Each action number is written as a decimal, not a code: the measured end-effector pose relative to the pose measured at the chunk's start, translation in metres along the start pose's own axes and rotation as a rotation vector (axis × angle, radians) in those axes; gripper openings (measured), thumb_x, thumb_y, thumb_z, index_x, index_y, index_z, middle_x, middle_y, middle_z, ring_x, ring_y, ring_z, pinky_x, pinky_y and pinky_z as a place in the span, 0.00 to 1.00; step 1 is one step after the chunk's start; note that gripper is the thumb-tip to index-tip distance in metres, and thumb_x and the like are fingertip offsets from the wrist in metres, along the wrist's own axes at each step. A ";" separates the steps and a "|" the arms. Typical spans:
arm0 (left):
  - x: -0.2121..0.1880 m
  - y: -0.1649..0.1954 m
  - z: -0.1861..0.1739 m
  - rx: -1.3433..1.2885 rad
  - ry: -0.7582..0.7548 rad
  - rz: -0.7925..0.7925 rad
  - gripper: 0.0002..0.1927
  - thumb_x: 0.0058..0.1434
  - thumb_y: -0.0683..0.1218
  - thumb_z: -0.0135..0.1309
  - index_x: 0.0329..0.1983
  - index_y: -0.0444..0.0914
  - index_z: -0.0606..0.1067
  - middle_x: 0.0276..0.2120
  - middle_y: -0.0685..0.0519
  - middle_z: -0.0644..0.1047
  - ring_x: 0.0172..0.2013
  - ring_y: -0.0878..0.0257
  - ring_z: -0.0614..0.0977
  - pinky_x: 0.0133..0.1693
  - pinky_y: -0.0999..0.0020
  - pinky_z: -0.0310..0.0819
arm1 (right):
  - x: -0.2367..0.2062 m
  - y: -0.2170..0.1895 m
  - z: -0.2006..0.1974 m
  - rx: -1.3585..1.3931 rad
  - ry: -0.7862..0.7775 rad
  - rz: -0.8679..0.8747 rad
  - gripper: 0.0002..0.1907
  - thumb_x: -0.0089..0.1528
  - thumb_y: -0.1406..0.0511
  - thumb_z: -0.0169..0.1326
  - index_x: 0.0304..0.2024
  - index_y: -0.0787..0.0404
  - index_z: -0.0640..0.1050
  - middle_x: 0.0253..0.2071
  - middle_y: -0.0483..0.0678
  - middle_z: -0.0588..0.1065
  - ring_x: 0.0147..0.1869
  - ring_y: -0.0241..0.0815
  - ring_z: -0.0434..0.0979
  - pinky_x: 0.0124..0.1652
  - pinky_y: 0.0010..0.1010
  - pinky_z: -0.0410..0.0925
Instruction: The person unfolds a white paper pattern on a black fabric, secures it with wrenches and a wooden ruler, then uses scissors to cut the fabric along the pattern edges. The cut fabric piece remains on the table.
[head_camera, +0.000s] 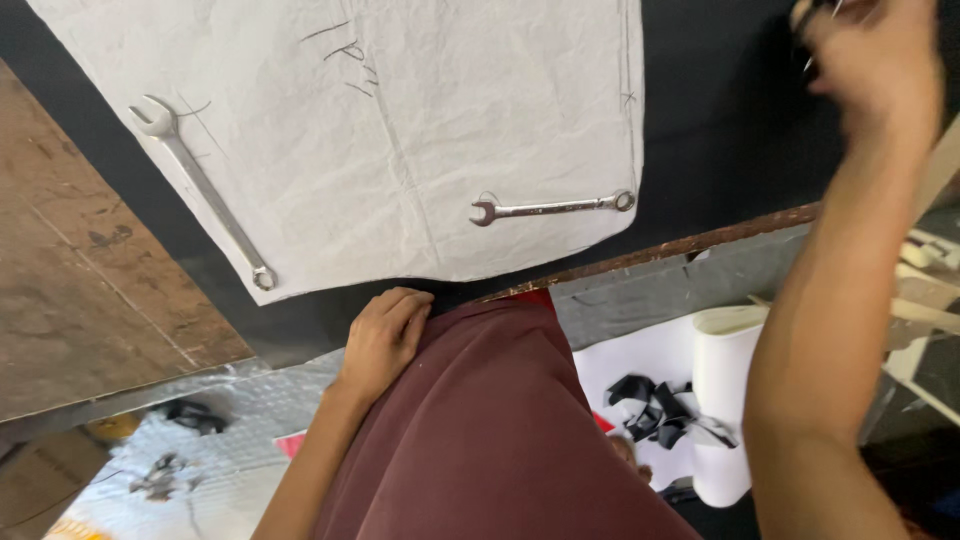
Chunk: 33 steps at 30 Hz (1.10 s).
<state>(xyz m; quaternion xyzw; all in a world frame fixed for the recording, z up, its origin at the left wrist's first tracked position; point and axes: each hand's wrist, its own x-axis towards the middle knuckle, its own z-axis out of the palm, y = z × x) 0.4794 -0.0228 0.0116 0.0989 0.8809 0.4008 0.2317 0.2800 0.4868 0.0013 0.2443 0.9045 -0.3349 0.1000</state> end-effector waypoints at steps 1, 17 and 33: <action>0.000 0.003 0.000 -0.005 0.011 -0.024 0.07 0.64 0.41 0.56 0.44 0.37 0.79 0.40 0.49 0.80 0.41 0.49 0.81 0.43 0.57 0.76 | -0.013 0.008 0.004 0.085 -0.041 0.037 0.11 0.73 0.62 0.60 0.53 0.60 0.75 0.44 0.49 0.76 0.44 0.44 0.79 0.33 0.30 0.70; 0.134 0.096 0.039 0.320 -0.080 0.658 0.19 0.62 0.41 0.58 0.57 0.46 0.78 0.55 0.57 0.74 0.57 0.56 0.72 0.54 0.58 0.68 | -0.279 0.075 0.109 1.305 -0.203 0.247 0.16 0.70 0.65 0.54 0.57 0.68 0.73 0.45 0.52 0.78 0.45 0.43 0.78 0.48 0.35 0.72; 0.192 0.103 0.095 0.689 -0.456 1.033 0.39 0.37 0.56 0.74 0.57 0.59 0.78 0.65 0.53 0.64 0.59 0.51 0.64 0.49 0.41 0.63 | -0.479 -0.050 0.315 1.233 0.148 0.362 0.16 0.73 0.55 0.44 0.49 0.62 0.69 0.33 0.46 0.73 0.33 0.35 0.73 0.35 0.25 0.66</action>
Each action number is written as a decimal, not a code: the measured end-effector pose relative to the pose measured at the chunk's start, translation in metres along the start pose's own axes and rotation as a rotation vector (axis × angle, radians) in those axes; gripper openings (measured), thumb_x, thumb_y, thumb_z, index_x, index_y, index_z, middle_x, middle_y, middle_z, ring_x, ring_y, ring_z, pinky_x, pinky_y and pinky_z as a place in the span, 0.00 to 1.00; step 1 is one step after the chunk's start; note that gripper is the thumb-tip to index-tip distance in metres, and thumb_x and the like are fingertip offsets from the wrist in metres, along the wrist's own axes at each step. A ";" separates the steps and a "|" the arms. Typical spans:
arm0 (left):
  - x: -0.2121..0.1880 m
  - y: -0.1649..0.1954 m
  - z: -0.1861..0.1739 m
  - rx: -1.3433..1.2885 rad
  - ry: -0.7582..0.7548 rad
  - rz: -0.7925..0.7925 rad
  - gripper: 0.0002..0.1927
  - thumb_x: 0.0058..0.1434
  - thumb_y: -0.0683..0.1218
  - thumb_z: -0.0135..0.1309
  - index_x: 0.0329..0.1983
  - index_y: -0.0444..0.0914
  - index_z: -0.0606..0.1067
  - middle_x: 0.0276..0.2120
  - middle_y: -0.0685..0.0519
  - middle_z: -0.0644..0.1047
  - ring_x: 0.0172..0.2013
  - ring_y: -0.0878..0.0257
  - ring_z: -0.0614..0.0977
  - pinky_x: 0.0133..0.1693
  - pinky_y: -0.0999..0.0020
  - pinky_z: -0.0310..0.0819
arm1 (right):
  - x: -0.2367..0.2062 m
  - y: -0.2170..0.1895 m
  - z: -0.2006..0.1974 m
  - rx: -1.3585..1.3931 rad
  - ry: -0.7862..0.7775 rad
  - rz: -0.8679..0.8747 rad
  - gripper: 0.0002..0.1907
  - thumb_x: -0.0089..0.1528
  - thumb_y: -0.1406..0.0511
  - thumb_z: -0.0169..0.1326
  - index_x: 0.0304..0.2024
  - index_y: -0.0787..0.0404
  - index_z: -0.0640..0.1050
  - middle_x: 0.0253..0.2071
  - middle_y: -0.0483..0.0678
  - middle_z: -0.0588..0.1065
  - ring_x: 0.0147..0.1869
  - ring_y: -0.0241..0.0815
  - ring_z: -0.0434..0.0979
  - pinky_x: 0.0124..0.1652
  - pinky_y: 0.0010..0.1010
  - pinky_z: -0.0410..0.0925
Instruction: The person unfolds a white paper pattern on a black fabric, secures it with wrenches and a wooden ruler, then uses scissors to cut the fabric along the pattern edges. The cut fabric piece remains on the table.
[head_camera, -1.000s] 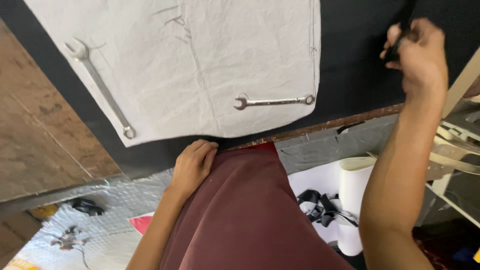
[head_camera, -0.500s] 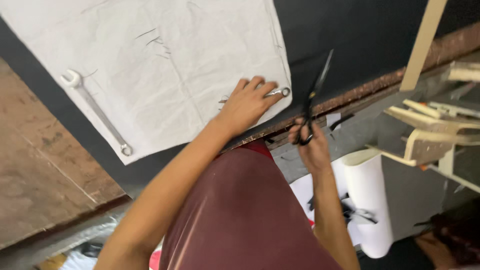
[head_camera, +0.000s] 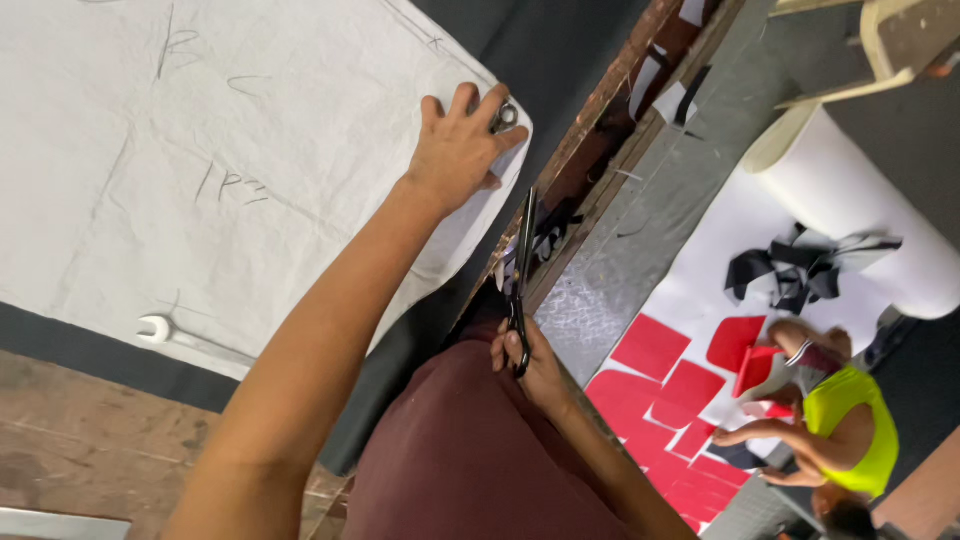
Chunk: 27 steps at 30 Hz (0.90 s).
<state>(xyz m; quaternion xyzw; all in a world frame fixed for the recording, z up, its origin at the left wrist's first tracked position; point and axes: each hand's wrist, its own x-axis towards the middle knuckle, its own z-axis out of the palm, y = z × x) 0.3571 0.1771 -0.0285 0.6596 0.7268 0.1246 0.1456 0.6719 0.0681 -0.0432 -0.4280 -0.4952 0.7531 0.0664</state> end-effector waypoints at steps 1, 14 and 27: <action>-0.001 0.000 0.002 0.001 0.017 0.007 0.38 0.37 0.56 0.74 0.57 0.59 0.78 0.65 0.52 0.64 0.59 0.51 0.64 0.49 0.41 0.63 | -0.005 0.006 0.009 -0.022 0.015 -0.019 0.16 0.73 0.55 0.44 0.48 0.62 0.69 0.33 0.46 0.73 0.33 0.35 0.73 0.35 0.25 0.67; -0.006 0.004 0.000 -0.023 0.018 0.008 0.38 0.40 0.56 0.75 0.58 0.57 0.77 0.66 0.52 0.62 0.62 0.48 0.62 0.49 0.38 0.62 | 0.007 0.007 0.106 0.058 0.302 -0.063 0.17 0.73 0.55 0.46 0.42 0.62 0.70 0.33 0.45 0.72 0.32 0.34 0.72 0.34 0.27 0.69; -0.006 0.002 0.009 -0.055 0.038 0.018 0.42 0.35 0.55 0.76 0.59 0.56 0.78 0.65 0.52 0.63 0.61 0.48 0.63 0.50 0.38 0.62 | 0.012 0.006 0.101 0.165 0.336 -0.058 0.12 0.70 0.58 0.50 0.43 0.61 0.71 0.30 0.45 0.72 0.30 0.33 0.71 0.32 0.26 0.68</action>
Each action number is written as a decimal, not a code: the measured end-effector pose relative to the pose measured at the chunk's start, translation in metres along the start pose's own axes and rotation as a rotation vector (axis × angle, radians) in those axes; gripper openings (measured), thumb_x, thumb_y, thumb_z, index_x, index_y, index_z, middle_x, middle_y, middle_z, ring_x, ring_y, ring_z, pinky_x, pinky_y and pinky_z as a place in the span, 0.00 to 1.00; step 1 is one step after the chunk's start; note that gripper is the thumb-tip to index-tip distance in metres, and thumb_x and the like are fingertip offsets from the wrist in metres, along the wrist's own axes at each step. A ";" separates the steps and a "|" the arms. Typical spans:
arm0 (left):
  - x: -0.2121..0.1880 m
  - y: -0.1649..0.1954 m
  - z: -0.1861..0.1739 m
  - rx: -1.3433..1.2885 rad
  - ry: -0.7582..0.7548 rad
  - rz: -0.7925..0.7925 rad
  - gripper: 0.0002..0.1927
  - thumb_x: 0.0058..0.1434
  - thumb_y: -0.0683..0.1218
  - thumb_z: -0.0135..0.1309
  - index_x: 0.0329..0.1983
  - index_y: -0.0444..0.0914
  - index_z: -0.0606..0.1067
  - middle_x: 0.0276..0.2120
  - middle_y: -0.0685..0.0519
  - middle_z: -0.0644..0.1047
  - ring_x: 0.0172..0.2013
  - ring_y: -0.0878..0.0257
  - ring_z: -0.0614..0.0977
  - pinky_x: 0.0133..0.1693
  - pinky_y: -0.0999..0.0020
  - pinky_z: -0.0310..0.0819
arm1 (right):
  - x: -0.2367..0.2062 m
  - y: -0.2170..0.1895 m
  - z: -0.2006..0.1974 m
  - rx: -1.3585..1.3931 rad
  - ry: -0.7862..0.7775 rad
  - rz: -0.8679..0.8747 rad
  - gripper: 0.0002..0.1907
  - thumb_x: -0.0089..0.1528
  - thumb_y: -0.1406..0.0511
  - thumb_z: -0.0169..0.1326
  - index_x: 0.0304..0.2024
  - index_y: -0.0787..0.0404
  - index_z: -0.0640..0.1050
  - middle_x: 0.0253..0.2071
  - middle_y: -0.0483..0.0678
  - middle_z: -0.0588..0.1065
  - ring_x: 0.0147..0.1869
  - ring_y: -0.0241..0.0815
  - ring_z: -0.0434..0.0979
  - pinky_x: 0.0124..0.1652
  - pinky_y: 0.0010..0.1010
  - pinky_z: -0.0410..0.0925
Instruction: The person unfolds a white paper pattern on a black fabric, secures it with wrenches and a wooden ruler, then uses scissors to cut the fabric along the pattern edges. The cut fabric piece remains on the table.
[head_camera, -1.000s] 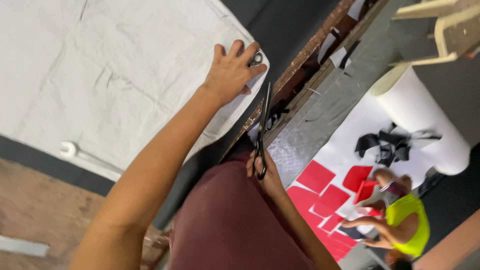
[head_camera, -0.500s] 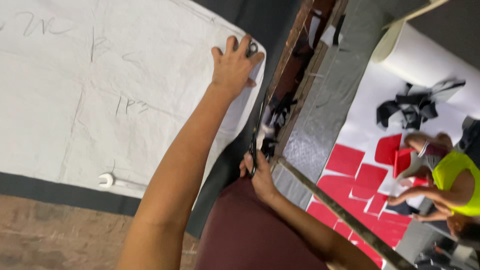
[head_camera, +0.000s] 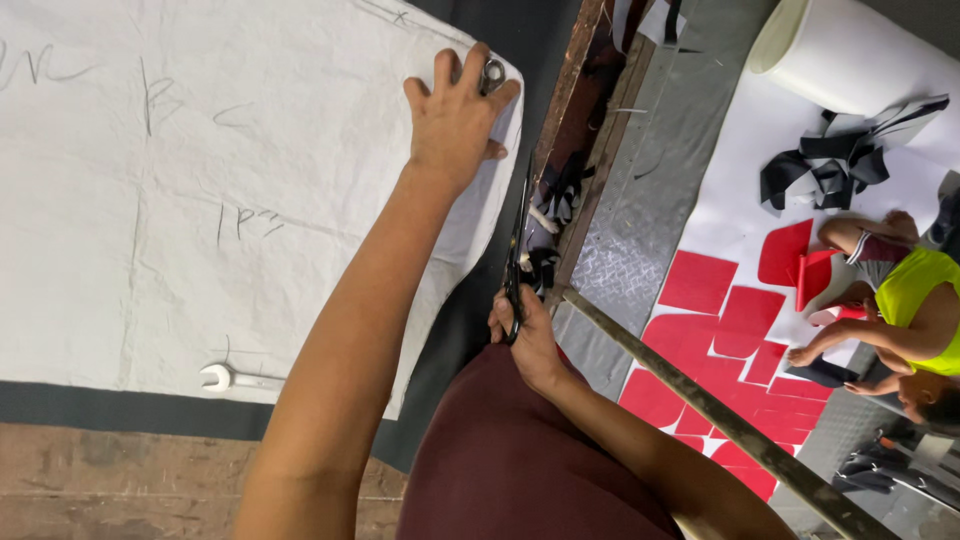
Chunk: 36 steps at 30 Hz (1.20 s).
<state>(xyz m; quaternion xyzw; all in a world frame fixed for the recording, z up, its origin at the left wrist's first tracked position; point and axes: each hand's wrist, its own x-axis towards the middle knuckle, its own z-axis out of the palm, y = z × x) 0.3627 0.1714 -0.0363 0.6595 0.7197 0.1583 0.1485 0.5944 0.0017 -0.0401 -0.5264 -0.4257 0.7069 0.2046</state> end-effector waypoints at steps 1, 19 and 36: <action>0.001 0.000 0.000 0.014 -0.010 -0.006 0.42 0.34 0.56 0.76 0.58 0.56 0.78 0.65 0.52 0.63 0.60 0.48 0.63 0.50 0.38 0.62 | 0.001 0.000 -0.001 -0.012 -0.006 0.008 0.13 0.70 0.58 0.50 0.43 0.61 0.71 0.30 0.45 0.72 0.30 0.33 0.71 0.32 0.26 0.69; 0.006 0.013 -0.012 0.037 -0.106 -0.117 0.40 0.37 0.55 0.75 0.58 0.61 0.76 0.68 0.55 0.60 0.63 0.50 0.60 0.53 0.36 0.59 | 0.005 -0.011 -0.002 -0.159 -0.013 -0.012 0.14 0.70 0.56 0.48 0.40 0.61 0.69 0.29 0.45 0.71 0.27 0.34 0.73 0.30 0.27 0.70; 0.005 0.010 -0.004 0.066 -0.060 -0.074 0.43 0.37 0.53 0.75 0.61 0.58 0.76 0.68 0.53 0.61 0.63 0.50 0.62 0.54 0.37 0.60 | 0.010 -0.013 -0.014 -0.044 -0.024 0.075 0.11 0.71 0.60 0.50 0.45 0.62 0.70 0.31 0.45 0.71 0.30 0.32 0.70 0.33 0.25 0.67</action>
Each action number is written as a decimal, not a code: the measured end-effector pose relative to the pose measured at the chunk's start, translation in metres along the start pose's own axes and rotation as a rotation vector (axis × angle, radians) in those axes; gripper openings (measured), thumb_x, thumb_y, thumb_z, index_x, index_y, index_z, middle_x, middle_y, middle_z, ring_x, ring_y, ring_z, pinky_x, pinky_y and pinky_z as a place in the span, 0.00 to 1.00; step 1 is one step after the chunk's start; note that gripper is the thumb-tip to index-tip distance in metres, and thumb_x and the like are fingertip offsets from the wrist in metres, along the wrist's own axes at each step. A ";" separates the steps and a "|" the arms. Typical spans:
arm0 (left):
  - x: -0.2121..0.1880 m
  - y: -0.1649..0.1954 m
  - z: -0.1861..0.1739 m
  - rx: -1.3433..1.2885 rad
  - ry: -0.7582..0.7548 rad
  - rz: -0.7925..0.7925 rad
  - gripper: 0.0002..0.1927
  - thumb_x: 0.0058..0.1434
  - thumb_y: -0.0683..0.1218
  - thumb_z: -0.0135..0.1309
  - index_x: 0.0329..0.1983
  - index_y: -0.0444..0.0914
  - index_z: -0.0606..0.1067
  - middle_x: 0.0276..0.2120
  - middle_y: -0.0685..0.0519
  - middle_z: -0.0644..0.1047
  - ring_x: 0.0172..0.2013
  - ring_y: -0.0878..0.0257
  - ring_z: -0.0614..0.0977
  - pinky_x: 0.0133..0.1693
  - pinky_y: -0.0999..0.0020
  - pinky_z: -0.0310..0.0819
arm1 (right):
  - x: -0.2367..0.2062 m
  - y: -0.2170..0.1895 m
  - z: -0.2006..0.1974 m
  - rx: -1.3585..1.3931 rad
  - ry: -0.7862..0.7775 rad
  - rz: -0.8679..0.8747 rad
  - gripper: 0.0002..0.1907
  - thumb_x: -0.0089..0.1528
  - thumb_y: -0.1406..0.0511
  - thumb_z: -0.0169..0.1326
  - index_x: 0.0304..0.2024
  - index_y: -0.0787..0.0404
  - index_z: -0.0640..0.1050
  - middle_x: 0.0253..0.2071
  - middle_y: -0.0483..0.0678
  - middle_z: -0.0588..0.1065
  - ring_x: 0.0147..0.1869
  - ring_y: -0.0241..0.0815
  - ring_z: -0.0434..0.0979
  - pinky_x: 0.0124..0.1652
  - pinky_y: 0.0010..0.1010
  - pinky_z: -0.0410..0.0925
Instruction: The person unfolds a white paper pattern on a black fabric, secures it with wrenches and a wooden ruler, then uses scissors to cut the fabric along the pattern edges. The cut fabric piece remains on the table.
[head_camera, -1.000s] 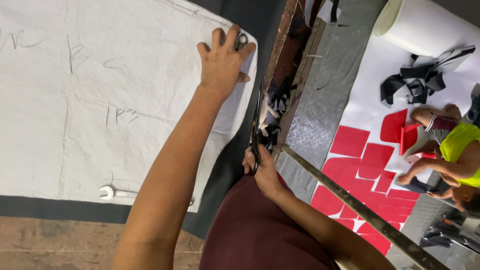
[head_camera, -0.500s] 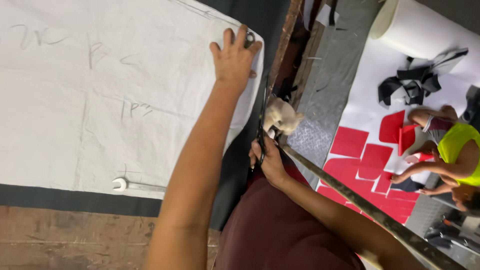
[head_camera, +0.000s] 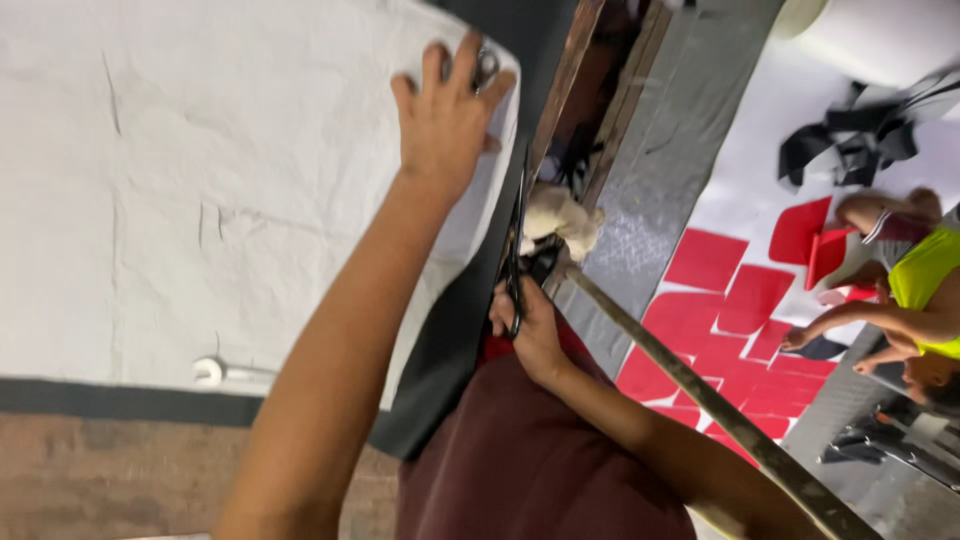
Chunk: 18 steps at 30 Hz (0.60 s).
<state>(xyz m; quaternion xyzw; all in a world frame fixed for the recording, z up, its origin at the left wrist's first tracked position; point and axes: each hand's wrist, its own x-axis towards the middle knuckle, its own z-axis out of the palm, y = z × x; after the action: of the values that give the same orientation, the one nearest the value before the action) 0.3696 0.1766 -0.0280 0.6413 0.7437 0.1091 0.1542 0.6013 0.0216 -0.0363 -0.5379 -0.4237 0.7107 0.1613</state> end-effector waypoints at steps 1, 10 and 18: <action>-0.001 -0.001 0.002 0.001 0.002 0.007 0.43 0.36 0.53 0.75 0.61 0.57 0.76 0.68 0.53 0.61 0.63 0.49 0.62 0.53 0.38 0.60 | -0.001 0.004 0.000 0.020 0.000 -0.007 0.11 0.71 0.60 0.50 0.46 0.62 0.70 0.31 0.45 0.71 0.30 0.32 0.70 0.33 0.24 0.67; -0.007 -0.006 0.018 0.036 0.142 0.090 0.44 0.37 0.56 0.75 0.63 0.56 0.77 0.63 0.54 0.66 0.59 0.50 0.64 0.50 0.40 0.62 | -0.001 0.025 0.000 0.131 0.023 -0.063 0.11 0.70 0.62 0.53 0.48 0.63 0.71 0.30 0.44 0.71 0.29 0.31 0.70 0.32 0.23 0.66; -0.009 -0.005 0.015 0.027 0.147 0.072 0.43 0.35 0.54 0.75 0.60 0.54 0.78 0.60 0.55 0.66 0.57 0.50 0.67 0.49 0.41 0.63 | 0.005 0.016 0.001 0.068 0.051 -0.044 0.11 0.69 0.62 0.54 0.45 0.64 0.72 0.29 0.46 0.74 0.27 0.31 0.72 0.30 0.23 0.68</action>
<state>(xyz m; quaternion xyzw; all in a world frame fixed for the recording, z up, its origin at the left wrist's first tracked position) 0.3719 0.1664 -0.0424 0.6601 0.7307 0.1513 0.0866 0.6024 0.0149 -0.0516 -0.5407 -0.4067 0.7070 0.2058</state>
